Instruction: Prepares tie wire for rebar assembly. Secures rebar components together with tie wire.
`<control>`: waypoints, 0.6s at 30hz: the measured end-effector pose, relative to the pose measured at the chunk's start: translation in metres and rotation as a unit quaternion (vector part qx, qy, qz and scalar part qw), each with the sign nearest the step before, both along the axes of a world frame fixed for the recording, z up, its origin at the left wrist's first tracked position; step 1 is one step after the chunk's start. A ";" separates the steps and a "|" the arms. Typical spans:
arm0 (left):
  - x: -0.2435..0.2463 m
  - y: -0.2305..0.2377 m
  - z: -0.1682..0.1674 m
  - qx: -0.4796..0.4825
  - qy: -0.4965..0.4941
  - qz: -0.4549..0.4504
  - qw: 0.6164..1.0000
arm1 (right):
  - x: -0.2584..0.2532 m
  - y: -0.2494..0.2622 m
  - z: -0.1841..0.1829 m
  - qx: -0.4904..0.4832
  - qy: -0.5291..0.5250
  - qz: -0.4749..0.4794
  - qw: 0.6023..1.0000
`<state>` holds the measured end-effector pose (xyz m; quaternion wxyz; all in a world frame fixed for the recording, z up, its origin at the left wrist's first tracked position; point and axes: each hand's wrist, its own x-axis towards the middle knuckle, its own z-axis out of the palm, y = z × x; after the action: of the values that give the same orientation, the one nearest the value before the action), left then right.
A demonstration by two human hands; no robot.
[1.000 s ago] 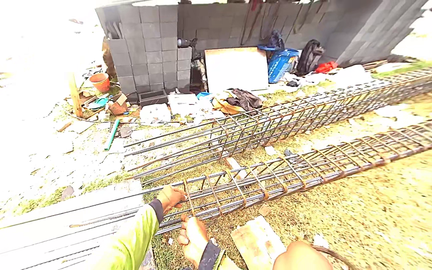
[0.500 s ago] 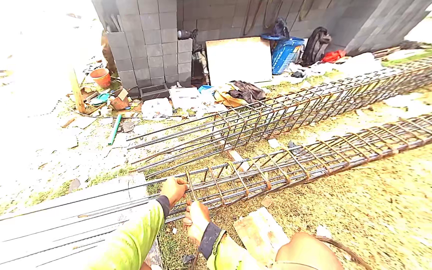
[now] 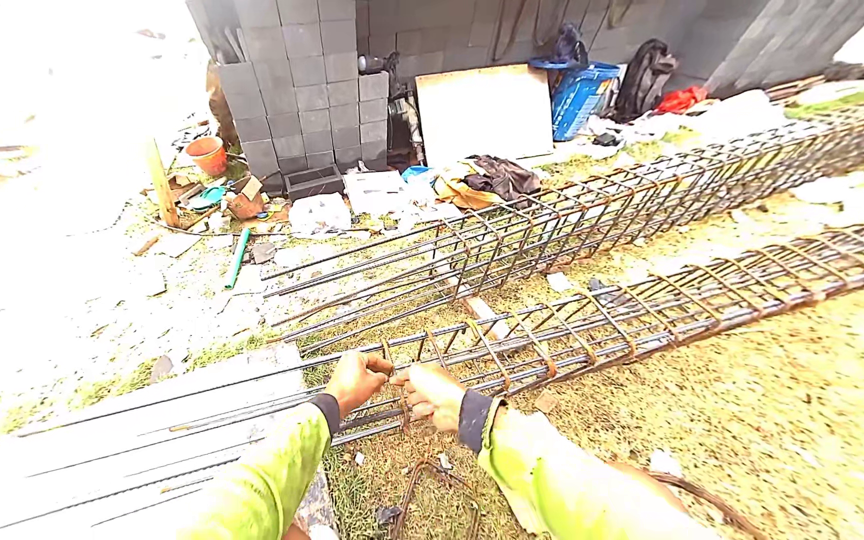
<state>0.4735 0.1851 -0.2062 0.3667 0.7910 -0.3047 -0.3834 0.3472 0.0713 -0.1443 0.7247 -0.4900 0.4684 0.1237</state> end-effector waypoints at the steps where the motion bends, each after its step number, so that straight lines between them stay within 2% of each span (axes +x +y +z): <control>1: 0.000 -0.001 0.001 0.004 0.006 -0.001 1.000 | 0.003 -0.011 -0.001 -0.024 0.009 0.058 0.998; 3: -0.001 -0.003 0.000 0.012 0.009 0.002 1.000 | 0.007 -0.030 -0.007 -0.125 0.019 0.205 0.971; 4: -0.002 -0.005 -0.002 0.017 0.003 0.003 1.000 | 0.009 -0.038 -0.007 -0.198 0.018 0.293 0.935; 6: -0.002 -0.008 -0.006 0.026 -0.017 -0.001 1.000 | 0.018 -0.055 0.000 -0.309 0.016 0.471 0.826; 8: -0.003 -0.009 -0.009 0.039 -0.032 -0.004 0.999 | 0.032 -0.067 0.000 -0.360 0.006 0.567 0.741; 10: -0.004 -0.009 -0.011 0.040 -0.031 0.006 0.999 | 0.049 -0.077 -0.007 -0.380 0.020 0.605 0.700; 11: -0.005 -0.009 -0.011 0.039 -0.027 0.014 0.999 | 0.057 -0.080 -0.011 -0.376 0.047 0.606 0.699; 13: -0.008 -0.008 -0.013 0.030 -0.018 0.036 0.999 | 0.069 -0.085 -0.019 -0.346 0.103 0.575 0.734; 16: -0.012 -0.011 -0.016 0.039 -0.026 0.055 0.997 | 0.076 -0.093 -0.024 -0.306 0.135 0.524 0.783; 18: -0.012 -0.013 -0.015 0.049 -0.031 0.062 0.996 | 0.069 -0.105 -0.012 -0.229 0.100 0.463 0.850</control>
<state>0.4610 0.1717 -0.2214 0.3406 0.8372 -0.2469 -0.3495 0.4164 -0.0338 -0.1558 0.3995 -0.7875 0.2717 0.3825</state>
